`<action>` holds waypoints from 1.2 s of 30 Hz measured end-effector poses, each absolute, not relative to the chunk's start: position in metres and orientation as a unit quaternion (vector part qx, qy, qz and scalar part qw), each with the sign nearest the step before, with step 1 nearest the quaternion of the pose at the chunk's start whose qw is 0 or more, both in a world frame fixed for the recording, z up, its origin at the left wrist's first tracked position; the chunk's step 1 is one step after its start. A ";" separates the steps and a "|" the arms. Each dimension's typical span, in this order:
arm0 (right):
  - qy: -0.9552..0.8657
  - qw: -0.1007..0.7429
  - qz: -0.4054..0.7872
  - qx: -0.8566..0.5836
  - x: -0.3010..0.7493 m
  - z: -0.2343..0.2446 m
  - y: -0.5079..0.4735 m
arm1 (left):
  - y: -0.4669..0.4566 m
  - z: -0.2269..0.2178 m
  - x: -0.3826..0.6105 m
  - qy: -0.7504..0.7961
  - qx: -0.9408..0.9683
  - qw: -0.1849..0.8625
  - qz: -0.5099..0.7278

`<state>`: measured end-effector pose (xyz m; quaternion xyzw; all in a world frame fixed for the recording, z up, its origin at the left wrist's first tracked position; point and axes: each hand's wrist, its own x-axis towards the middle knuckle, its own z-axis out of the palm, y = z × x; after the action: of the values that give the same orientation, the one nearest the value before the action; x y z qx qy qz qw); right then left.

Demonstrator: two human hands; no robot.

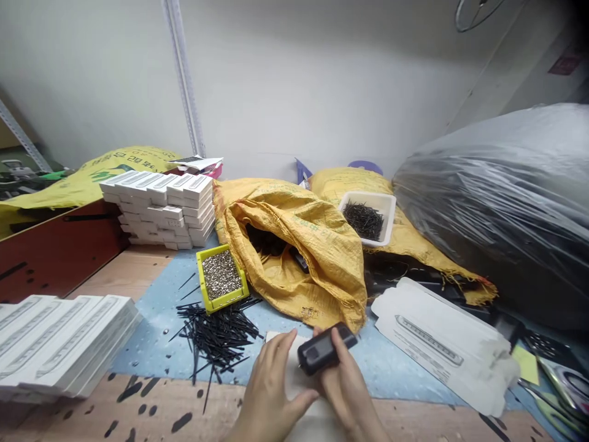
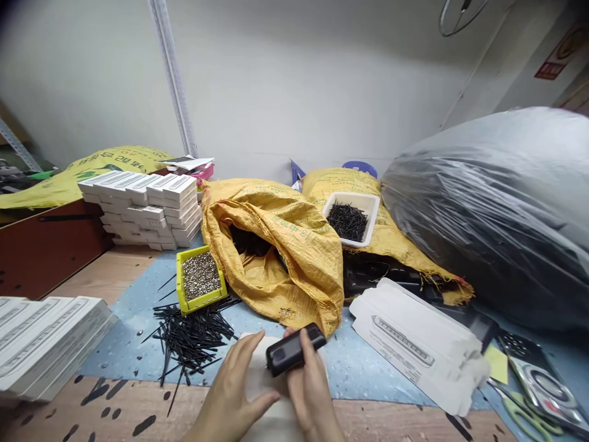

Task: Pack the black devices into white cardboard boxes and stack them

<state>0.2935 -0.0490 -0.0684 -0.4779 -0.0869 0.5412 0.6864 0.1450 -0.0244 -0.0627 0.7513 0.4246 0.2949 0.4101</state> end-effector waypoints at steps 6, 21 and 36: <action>-0.419 0.474 0.070 -0.771 0.410 -0.069 -0.083 | -0.009 -0.075 0.149 0.417 0.808 0.308 0.281; -0.520 0.485 -0.039 -0.702 0.407 -0.012 -0.116 | -0.042 -0.052 0.209 0.252 0.532 0.718 0.371; -0.729 0.487 0.096 -0.471 0.303 0.044 -0.103 | -0.031 0.010 0.147 0.156 0.563 0.778 0.231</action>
<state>0.3027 -0.1026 0.0442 -0.4710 -0.7289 0.0963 0.4875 0.1475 -0.0308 0.0098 0.5634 0.1565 0.2311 0.7776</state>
